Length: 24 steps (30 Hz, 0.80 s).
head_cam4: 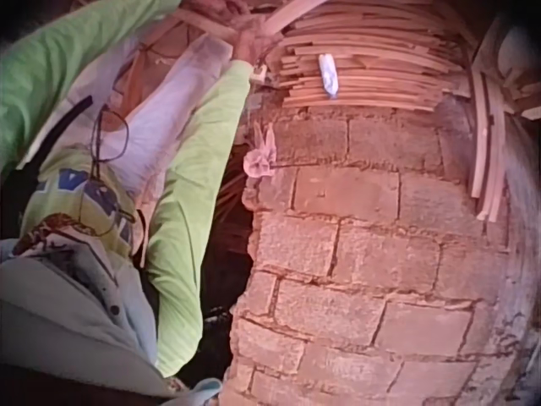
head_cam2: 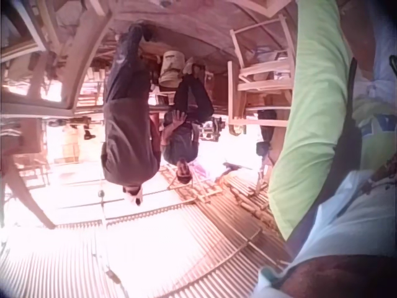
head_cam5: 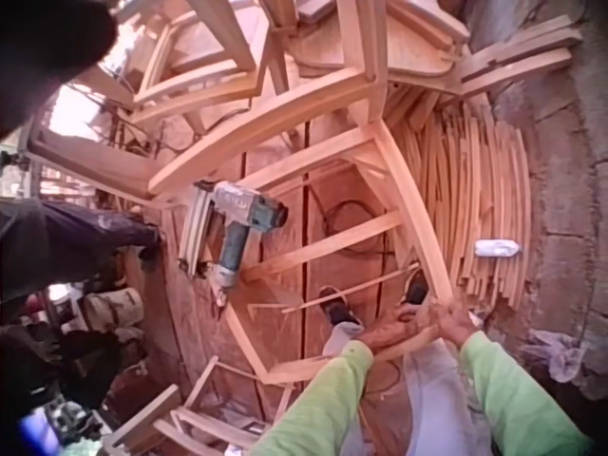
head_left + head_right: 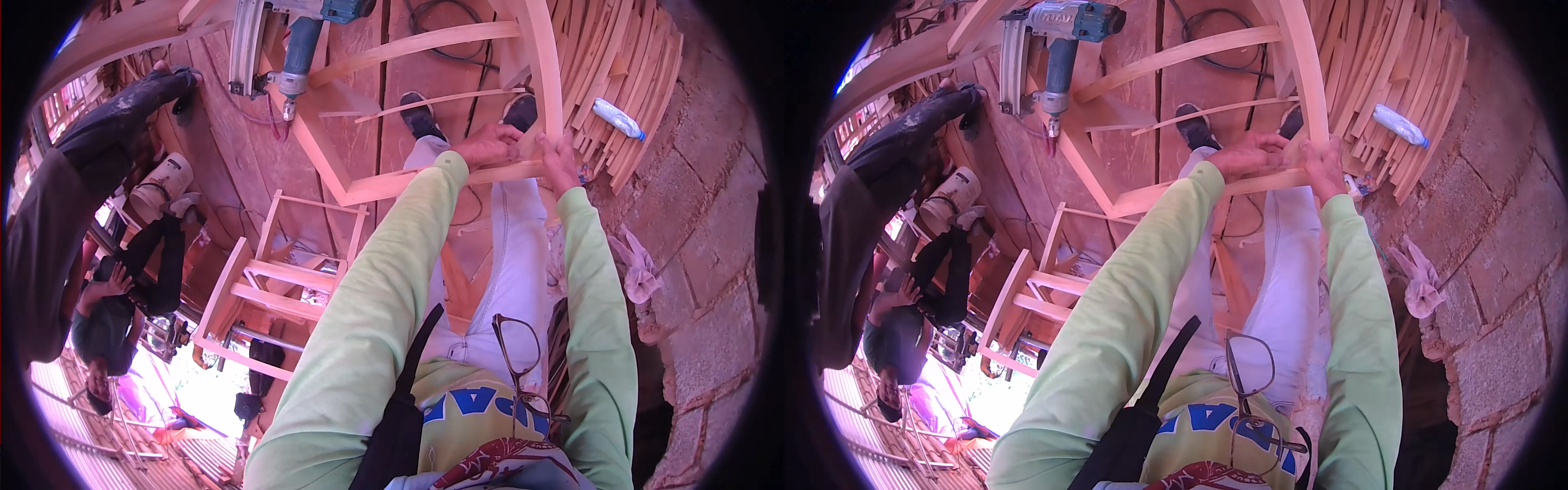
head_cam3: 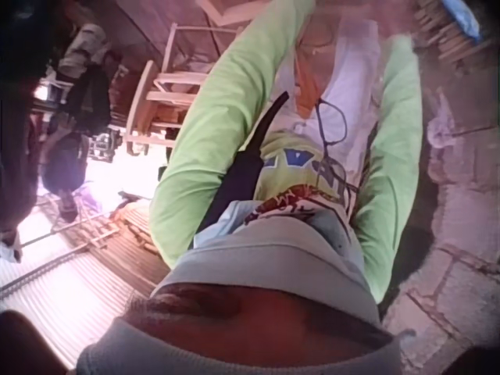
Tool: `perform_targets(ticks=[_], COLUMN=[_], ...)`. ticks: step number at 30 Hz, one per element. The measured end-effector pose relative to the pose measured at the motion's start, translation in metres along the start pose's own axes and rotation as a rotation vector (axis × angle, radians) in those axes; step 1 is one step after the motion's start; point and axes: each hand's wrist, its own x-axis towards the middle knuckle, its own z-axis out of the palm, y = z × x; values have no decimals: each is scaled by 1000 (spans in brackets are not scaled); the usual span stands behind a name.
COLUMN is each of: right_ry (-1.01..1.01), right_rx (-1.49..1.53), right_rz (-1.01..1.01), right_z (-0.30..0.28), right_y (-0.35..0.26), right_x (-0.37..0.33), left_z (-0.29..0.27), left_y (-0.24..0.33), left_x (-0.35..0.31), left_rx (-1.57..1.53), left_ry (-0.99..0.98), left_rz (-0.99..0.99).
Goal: Assemble wooden chair frames using a pneumatic nail gun and wood glue.
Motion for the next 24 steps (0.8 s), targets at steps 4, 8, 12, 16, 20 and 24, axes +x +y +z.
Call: perform_targets(ticks=[4, 8, 12, 16, 20, 24], right_ry=[-36, -68, -61, -55, -44, -12], right_rx=[122, 132, 132, 141, 65, 81], right_rz=[-65, -61, -44, -42, -36, -59], right_z=[-10, 3, -3, -9, -2, 3], right_y=[17, -2, -5, 5, 11, 10], right_x=[-1, -5, -8, -7, 1, -3], left_z=[12, -3, 0, 7, -2, -1], left_y=[-3, -21, -18, 0, 8, 11], left_x=[15, 29, 35, 20, 5, 3], left_rx=[-38, 15, -16, 64, 123, 148], left_ry=[-3, 74, -4, 8, -11, 5], left_rz=[12, 56, 87, 37, 10, -6])
